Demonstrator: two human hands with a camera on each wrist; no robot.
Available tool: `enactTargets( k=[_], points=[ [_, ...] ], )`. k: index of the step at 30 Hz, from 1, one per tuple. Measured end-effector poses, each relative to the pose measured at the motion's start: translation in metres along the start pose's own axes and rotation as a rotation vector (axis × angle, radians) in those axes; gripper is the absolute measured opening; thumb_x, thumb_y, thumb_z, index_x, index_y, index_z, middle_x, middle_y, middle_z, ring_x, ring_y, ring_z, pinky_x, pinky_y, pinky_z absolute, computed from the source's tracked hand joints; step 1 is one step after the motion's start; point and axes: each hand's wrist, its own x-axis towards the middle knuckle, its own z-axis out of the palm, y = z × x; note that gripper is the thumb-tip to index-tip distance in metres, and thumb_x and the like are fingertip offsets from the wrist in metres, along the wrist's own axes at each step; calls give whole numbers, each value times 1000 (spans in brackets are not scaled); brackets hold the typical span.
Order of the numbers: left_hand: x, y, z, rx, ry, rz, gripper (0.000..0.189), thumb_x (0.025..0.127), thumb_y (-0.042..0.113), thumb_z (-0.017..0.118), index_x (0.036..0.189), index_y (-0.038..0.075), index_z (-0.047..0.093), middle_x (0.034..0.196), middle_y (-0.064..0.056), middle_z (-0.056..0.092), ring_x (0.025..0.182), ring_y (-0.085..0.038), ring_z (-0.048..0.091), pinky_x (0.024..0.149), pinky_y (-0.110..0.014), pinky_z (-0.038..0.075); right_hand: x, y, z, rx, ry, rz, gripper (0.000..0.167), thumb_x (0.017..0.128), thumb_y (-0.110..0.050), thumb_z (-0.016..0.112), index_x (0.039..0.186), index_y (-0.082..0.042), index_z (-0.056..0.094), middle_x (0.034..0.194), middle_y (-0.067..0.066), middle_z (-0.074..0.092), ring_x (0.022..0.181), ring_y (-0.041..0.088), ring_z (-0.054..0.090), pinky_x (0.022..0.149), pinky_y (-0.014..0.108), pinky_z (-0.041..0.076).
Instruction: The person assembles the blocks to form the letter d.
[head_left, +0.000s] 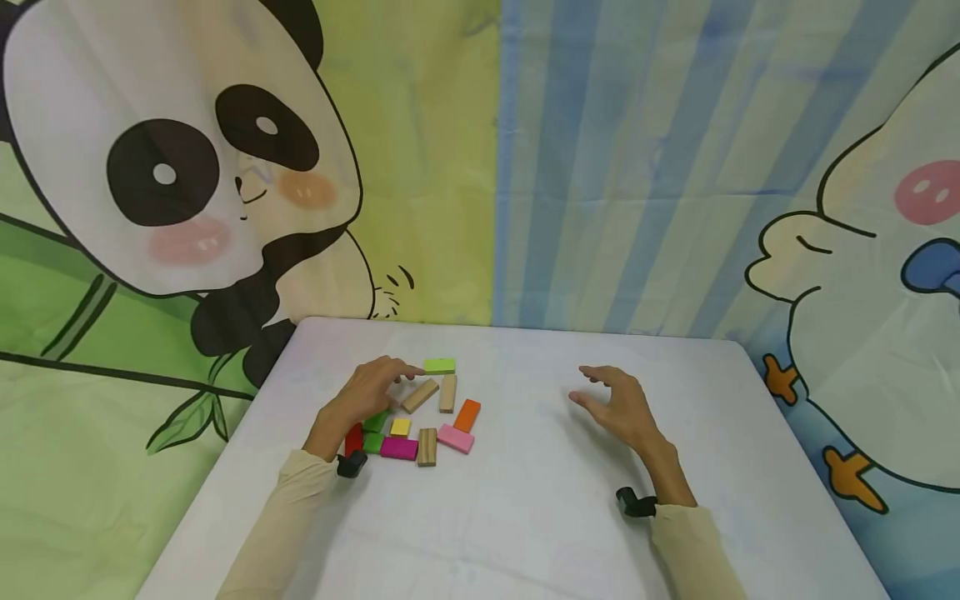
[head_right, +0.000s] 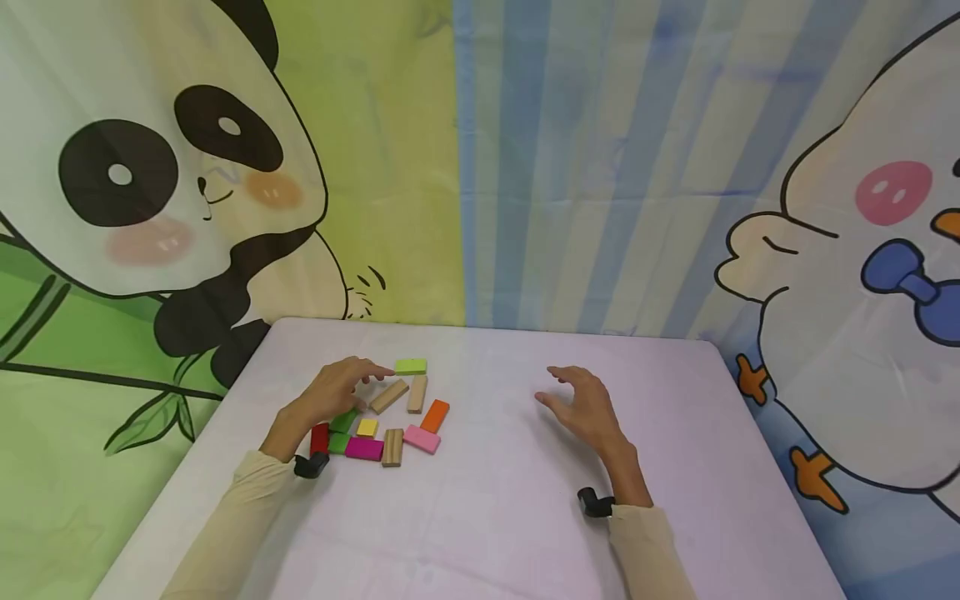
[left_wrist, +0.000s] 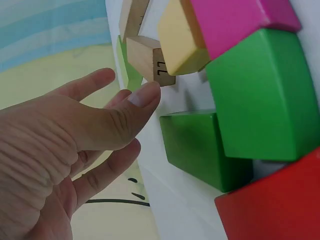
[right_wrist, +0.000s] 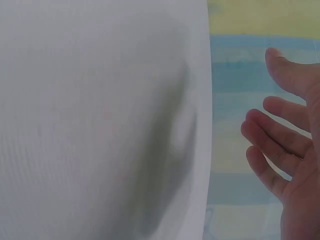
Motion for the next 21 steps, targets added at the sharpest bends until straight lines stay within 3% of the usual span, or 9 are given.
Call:
enactTargets(
  k=[7,16,21],
  points=[
    [7,0,5,24,-37,5,71,84,8,94,149,21,69,126,-6,74,113,-25,65,101,-49,57,7,-9,14,17,-32,-19,54,92,-30,90,137,-4,74,134,18,77,117,36,73,100,62,58],
    [14,0,6,38,-66,-1,71,81,4,95,146,23,72,121,-5,74,107,-25,61,93,-41,53,8,-15,26,12,-57,-33,54,93,-29,89,138,-3,73,135,17,76,119,36,74,102,60,58],
    [18,0,6,26,-96,-16,70,82,4,95,145,23,72,122,-6,73,108,-26,61,94,-43,53,8,-16,29,-4,-59,-30,54,95,-30,88,139,-3,73,136,17,76,120,36,74,104,60,57]
  ],
)
